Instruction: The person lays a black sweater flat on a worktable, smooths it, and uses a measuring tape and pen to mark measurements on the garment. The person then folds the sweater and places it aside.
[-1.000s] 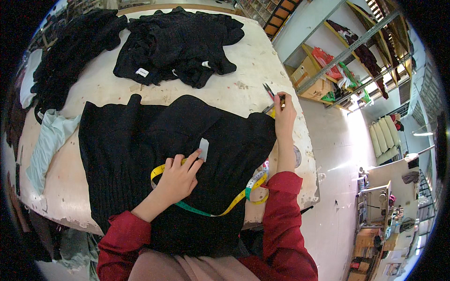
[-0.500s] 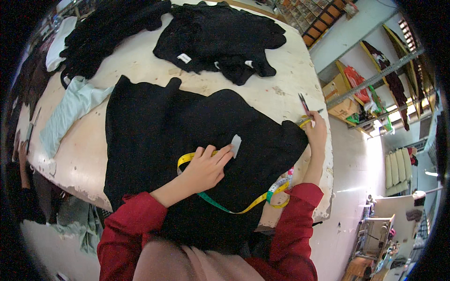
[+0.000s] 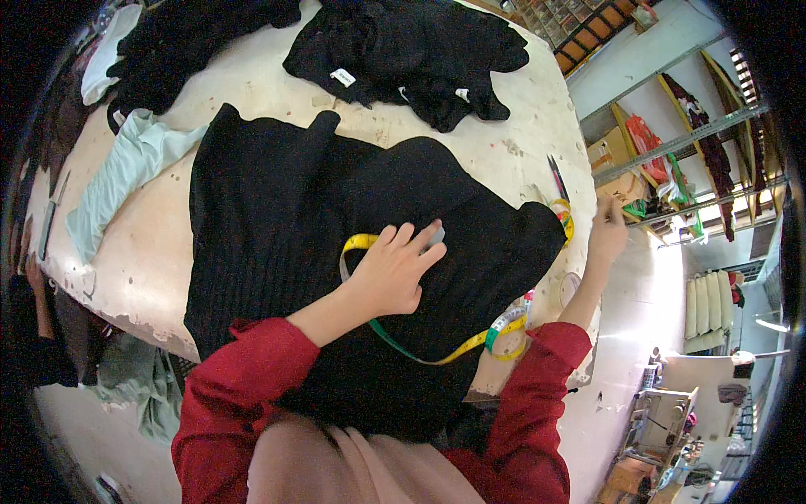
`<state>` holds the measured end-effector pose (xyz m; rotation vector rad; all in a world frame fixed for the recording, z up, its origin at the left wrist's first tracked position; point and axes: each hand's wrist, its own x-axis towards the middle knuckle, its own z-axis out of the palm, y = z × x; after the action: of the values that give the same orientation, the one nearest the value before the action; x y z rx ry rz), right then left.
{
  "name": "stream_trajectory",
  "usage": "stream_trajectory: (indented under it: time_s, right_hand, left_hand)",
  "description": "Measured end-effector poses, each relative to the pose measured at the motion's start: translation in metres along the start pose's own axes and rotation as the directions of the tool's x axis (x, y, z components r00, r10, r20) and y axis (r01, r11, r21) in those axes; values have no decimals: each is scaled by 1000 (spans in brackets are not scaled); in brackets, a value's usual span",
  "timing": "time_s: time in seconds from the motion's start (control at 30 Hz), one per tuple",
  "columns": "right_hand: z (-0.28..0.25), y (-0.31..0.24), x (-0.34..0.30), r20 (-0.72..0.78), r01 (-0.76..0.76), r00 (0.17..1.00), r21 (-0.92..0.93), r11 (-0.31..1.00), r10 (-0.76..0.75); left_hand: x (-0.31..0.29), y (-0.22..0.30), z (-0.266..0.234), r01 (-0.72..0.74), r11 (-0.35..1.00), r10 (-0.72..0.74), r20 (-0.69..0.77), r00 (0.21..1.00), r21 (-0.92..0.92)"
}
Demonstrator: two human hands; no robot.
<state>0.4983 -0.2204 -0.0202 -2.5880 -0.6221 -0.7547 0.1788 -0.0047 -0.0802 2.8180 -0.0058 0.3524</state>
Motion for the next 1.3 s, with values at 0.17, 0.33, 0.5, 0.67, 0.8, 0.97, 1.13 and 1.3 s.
stream_trajectory:
  time_s: [0.17, 0.33, 0.5, 0.67, 0.8, 0.97, 1.13, 1.3]
  right_hand:
    - [-27, -44, -2, 14, -110, 981, 863, 493, 194]
    - [-42, -96, -22, 102, -99, 974, 995, -27, 200]
    - [-13, -217, -71, 285, -289, 956, 956, 46, 72]
    - [89, -239, -99, -221, 241, 970, 895, 376, -98]
    - [100, -221, -92, -173, 189, 982, 901, 389, -75]
    - [29, -206, -76, 499, -512, 762, 854, 87, -413]
    - [31, -174, -117, 711, -535, 494, 702, 470, -500]
    - [44, -171, -122, 688, -299, 568, 684, 666, -452]
  left_hand:
    - [9, 4, -2, -2, 996, -2, 48, 999, 84]
    - [-17, 12, 11, -58, 962, 69, -29, 997, 268]
    - [-42, 10, 9, -20, 981, 31, -55, 998, 194]
    - [-37, 11, 10, -19, 996, 22, -36, 999, 86]
    - [-33, 9, 11, -3, 1000, 4, -43, 999, 30]
    - [-43, 10, 12, 61, 995, -58, -33, 998, 83]
    - [-41, 16, 17, 72, 985, -67, -34, 997, 158]
    - [-40, 18, 10, 114, 983, -126, 75, 989, 141]
